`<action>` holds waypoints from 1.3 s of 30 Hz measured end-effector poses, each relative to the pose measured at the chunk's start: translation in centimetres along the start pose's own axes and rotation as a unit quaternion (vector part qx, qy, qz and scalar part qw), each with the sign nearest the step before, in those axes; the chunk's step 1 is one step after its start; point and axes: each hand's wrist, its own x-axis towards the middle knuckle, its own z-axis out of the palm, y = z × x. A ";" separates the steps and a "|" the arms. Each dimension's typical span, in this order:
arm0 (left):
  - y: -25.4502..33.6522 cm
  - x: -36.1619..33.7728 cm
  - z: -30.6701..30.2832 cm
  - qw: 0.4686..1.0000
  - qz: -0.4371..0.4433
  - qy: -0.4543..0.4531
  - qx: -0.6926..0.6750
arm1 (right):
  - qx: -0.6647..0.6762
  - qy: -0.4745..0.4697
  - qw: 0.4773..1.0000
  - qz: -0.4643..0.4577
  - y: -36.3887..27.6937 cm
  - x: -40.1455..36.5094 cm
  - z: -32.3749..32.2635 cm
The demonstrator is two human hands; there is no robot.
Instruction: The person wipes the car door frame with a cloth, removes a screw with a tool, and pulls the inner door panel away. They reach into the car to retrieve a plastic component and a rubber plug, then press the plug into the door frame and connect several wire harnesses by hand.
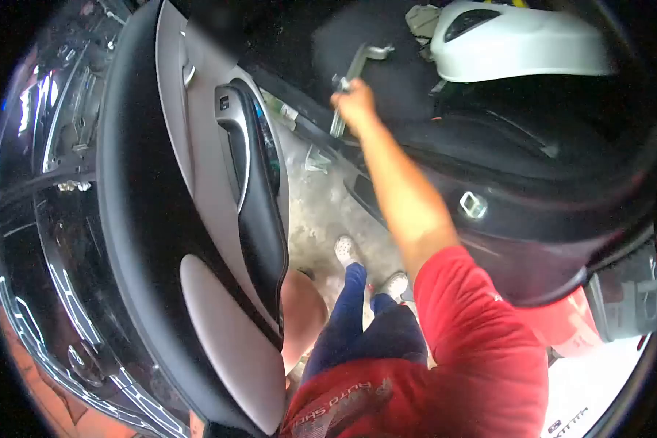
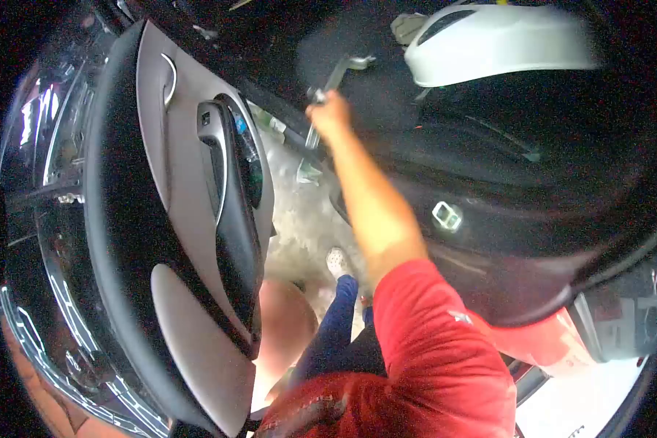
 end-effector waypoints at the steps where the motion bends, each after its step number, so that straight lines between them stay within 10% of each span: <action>1: 0.3 0.0 0.2 1.000 -0.001 -0.012 0.003 | -0.003 -0.023 1.000 -0.013 0.1 -2.9 0.0; 5: 1.8 -0.3 1.1 0.998 0.001 -0.068 0.016 | -0.108 -0.143 0.984 0.011 -1.8 -20.2 -5.0; 7: 2.4 -0.7 1.7 0.995 0.000 -0.097 0.016 | -0.159 -0.124 0.973 -0.115 -0.9 -29.8 -9.8; 13: 2.0 -1.8 4.8 0.979 -0.013 -0.204 0.001 | -0.256 -0.478 0.838 -0.061 5.1 -51.0 -30.6; 19: -2.1 -2.5 8.6 0.947 -0.056 -0.313 -0.054 | -0.417 -0.513 0.750 -0.004 1.1 -63.3 -48.1; 21: -2.5 -12.5 14.3 0.969 0.032 -0.244 0.032 | -0.448 -0.501 0.740 0.001 1.6 -66.0 -50.0; 23: -4.2 -14.6 17.2 0.935 0.004 -0.355 0.003 | -0.471 -0.502 0.725 0.012 0.1 -66.4 -50.9; 25: -7.2 -16.3 20.7 0.962 0.035 -0.272 0.007 | -0.457 -0.507 0.731 -0.025 -4.0 -66.6 -49.7; 27: -9.0 -16.9 24.0 0.952 -0.024 -0.304 0.030 | -0.380 -0.482 0.783 0.102 -6.0 -66.0 -48.3; 33: -10.3 -15.3 30.5 0.851 -0.033 -0.438 0.288 | -0.309 -0.507 0.804 0.015 -6.1 -61.9 -40.8; 35: -6.7 -11.4 26.7 0.804 0.016 -0.472 0.361 | -0.329 -0.501 0.799 0.050 -10.0 -58.4 -34.6; 37: -3.6 -6.9 22.5 0.760 0.244 -0.427 0.425 | -0.338 -0.480 0.805 0.087 -11.8 -55.1 -29.9; 39: -2.2 1.9 17.9 0.756 0.272 -0.311 0.508 | -0.404 -0.506 0.759 -0.061 -10.7 -51.0 -25.4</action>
